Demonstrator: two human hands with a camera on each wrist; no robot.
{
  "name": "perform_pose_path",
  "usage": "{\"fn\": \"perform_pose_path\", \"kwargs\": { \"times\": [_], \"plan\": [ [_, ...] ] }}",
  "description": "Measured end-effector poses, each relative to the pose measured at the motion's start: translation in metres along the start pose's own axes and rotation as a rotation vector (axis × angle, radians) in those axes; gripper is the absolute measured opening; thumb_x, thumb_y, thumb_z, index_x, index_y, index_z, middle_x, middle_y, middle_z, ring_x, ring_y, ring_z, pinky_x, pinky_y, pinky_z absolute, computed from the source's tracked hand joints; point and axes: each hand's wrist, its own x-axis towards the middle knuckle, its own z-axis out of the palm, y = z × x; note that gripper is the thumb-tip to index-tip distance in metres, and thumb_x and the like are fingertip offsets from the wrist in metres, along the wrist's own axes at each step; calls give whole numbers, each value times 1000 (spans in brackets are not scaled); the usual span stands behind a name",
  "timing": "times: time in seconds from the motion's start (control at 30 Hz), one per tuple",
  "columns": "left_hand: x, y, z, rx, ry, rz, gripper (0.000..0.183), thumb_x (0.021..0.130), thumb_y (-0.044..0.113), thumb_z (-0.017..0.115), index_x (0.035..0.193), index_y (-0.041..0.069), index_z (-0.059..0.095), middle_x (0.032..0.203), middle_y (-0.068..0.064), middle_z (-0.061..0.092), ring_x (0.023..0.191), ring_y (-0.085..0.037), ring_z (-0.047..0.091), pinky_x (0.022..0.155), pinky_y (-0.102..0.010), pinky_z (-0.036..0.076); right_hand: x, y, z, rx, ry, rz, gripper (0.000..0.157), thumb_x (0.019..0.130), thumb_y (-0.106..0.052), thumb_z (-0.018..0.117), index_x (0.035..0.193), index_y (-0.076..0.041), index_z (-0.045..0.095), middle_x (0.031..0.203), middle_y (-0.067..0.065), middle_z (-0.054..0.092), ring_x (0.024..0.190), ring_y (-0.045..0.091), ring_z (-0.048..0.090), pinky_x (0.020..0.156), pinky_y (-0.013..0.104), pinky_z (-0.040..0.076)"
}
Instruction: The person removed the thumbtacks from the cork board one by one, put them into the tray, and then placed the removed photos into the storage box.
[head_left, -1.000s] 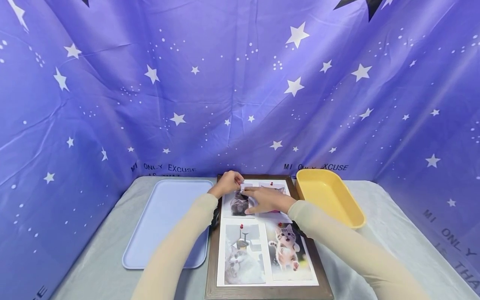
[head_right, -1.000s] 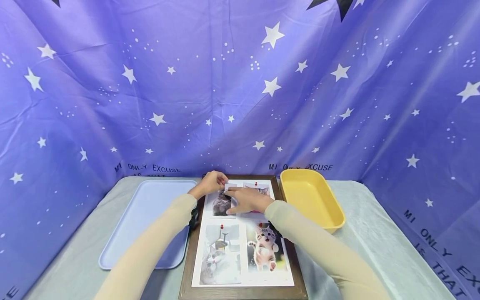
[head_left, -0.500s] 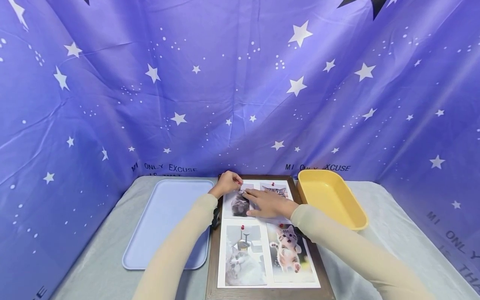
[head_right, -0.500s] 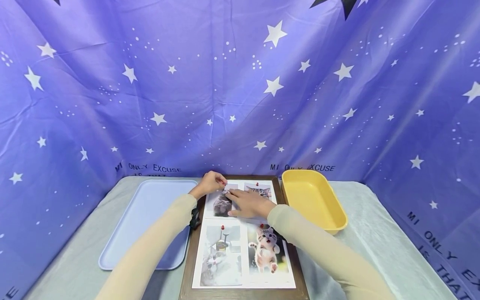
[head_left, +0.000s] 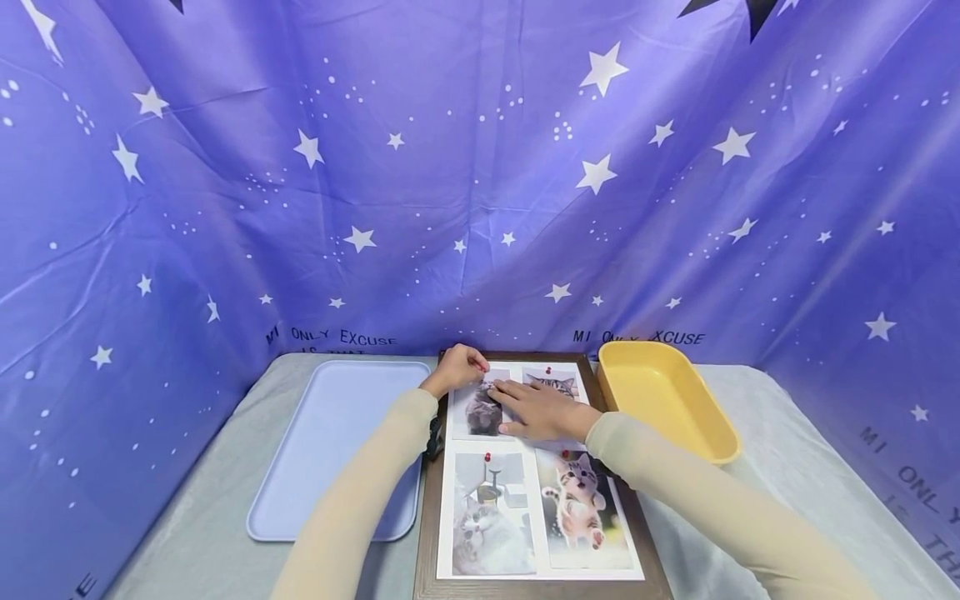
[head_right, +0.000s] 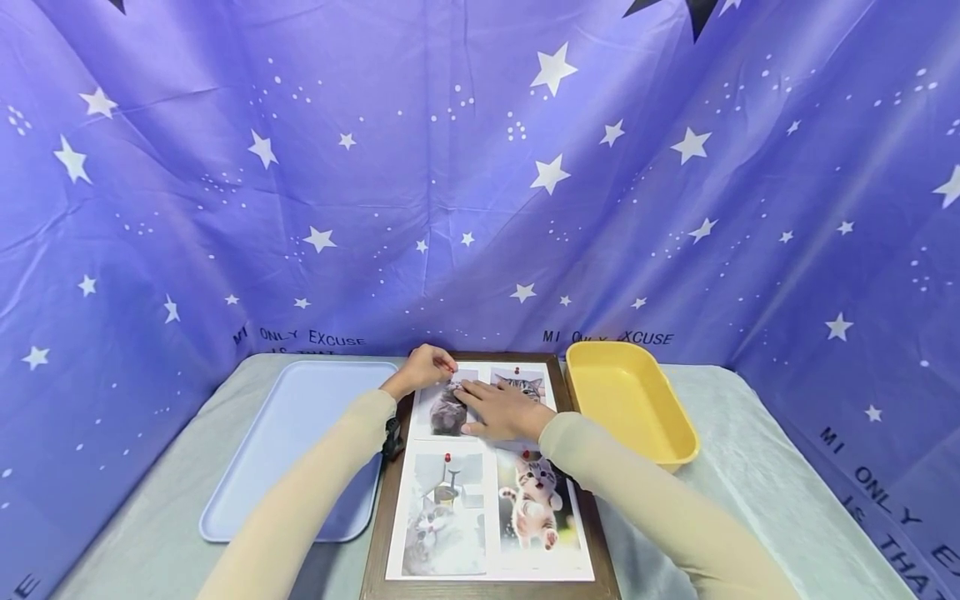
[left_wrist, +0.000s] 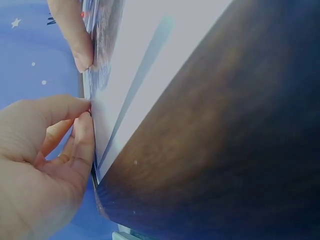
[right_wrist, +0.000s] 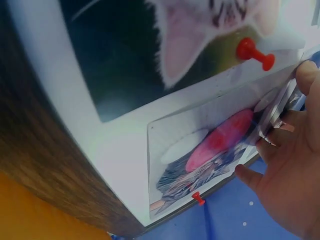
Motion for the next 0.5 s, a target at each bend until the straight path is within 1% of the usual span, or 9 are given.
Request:
{"fn": "perform_pose_path", "kwargs": {
  "times": [0.23, 0.3, 0.5],
  "plan": [
    [-1, -1, 0, -57, -3, -16, 19, 80, -6, 69, 97, -2, 76, 87, -8, 74, 76, -11, 60, 66, -17, 46, 0, 0, 0, 10, 7, -6, 70, 107, -54, 39, 163, -16, 23, 171, 9, 17, 156, 34, 24, 127, 55, 21],
    [-1, -2, 0, -72, -9, -23, 19, 80, -5, 70, 98, -3, 76, 87, -7, 73, 76, -10, 59, 66, -17, 46, 0, 0, -1, 21, 7, -5, 70, 106, -54, 40, 163, -17, 24, 171, 9, 18, 156, 34, 24, 127, 56, 22],
    [-1, -4, -2, -129, -18, -50, 17, 84, -4, 71, 100, -3, 76, 88, -9, 74, 75, -11, 58, 66, -19, 45, 1, 2, -1, 40, 0, 1, 70, 106, -54, 42, 163, -17, 25, 171, 9, 19, 156, 33, 24, 126, 56, 24]
  ]
}}
